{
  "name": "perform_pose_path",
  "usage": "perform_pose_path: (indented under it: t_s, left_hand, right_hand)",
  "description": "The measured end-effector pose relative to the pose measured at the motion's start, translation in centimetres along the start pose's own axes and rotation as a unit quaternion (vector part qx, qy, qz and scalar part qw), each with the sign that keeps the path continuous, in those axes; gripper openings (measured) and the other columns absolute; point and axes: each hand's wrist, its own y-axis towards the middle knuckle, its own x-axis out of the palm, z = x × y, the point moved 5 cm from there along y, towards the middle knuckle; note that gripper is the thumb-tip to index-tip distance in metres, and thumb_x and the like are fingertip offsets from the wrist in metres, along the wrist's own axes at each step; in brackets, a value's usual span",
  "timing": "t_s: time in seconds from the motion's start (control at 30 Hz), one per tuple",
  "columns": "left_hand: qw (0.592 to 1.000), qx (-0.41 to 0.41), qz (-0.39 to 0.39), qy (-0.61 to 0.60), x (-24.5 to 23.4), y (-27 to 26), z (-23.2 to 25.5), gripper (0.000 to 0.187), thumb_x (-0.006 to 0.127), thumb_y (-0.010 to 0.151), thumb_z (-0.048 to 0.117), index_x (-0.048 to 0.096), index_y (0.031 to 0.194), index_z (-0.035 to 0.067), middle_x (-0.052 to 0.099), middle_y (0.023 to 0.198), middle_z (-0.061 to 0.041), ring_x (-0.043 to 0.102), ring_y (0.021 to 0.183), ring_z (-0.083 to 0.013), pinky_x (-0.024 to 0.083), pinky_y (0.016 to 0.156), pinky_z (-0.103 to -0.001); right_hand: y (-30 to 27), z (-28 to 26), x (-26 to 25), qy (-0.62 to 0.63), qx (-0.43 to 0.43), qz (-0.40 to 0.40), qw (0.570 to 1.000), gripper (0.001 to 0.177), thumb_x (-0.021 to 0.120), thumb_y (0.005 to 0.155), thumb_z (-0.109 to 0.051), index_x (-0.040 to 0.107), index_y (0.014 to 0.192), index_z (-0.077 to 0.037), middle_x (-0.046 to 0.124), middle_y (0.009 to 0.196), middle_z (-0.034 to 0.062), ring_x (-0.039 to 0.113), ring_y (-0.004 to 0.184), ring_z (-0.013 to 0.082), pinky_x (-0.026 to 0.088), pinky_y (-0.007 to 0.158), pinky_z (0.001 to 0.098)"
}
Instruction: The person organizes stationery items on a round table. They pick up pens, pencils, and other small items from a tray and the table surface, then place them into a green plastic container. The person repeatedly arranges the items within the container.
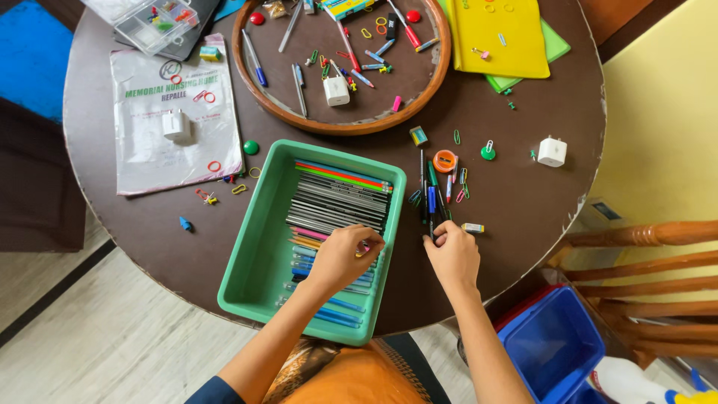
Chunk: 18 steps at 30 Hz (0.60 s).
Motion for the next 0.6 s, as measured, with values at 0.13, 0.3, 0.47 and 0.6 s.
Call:
perform_pose_path:
  t_s: [0.13,0.3,0.47,0.6]
  left_hand:
    - [1.0,-0.009,0.017,-0.004,0.6,-0.1,0.1,0.011,0.072,0.087,0.014,0.076,0.093,0.006,0.073,0.087,-0.009,0.073,0.075,-0.0231,0.058,0.069,-0.036]
    - [0.999,-0.023,0.041,-0.018,1.4,-0.5,0.4,0.013,0.073,0.088,0.015,0.077,0.095,0.005,0.075,0.088,-0.01,0.073,0.074,-0.0216,0.059,0.069,-0.034]
    - [0.965,-0.174,0.062,-0.187,1.6,-1.7,-1.4,0.031,0.071,0.091,0.026,0.072,0.116,0.008,0.077,0.091,-0.006,0.075,0.075,-0.0147,0.06,0.066,-0.03]
    - [0.935,-0.15,0.136,-0.29,-0.3,-2.3,-3.2,0.04,0.072,0.093,0.026,0.068,0.126,0.004,0.076,0.099,-0.003,0.073,0.083,-0.0101,0.061,0.069,-0.028]
  right_hand:
    - [0.2,0.4,-0.3,0.007,-0.008,-0.007,1.0,0.025,0.083,0.079,-0.026,0.077,0.092,-0.005,0.077,0.08,0.01,0.073,0.072,0.0307,0.059,0.068,0.0419]
    - [-0.2,-0.2,-1.9,0.101,-0.009,0.002,0.995,0.025,0.082,0.081,-0.02,0.075,0.093,0.001,0.076,0.075,0.0103,0.074,0.063,0.0208,0.059,0.063,0.0323]
    - [-1.5,-4.4,-3.1,0.278,-0.048,-0.096,0.954,0.024,0.082,0.081,-0.014,0.074,0.096,0.003,0.074,0.072,0.0066,0.067,0.059,0.0092,0.056,0.054,0.0246]
    - [-4.3,-9.4,-1.2,0.302,-0.093,-0.198,0.928,0.023,0.082,0.081,-0.014,0.075,0.095,0.003,0.074,0.072,0.004,0.068,0.06,0.0074,0.057,0.056,0.0235]
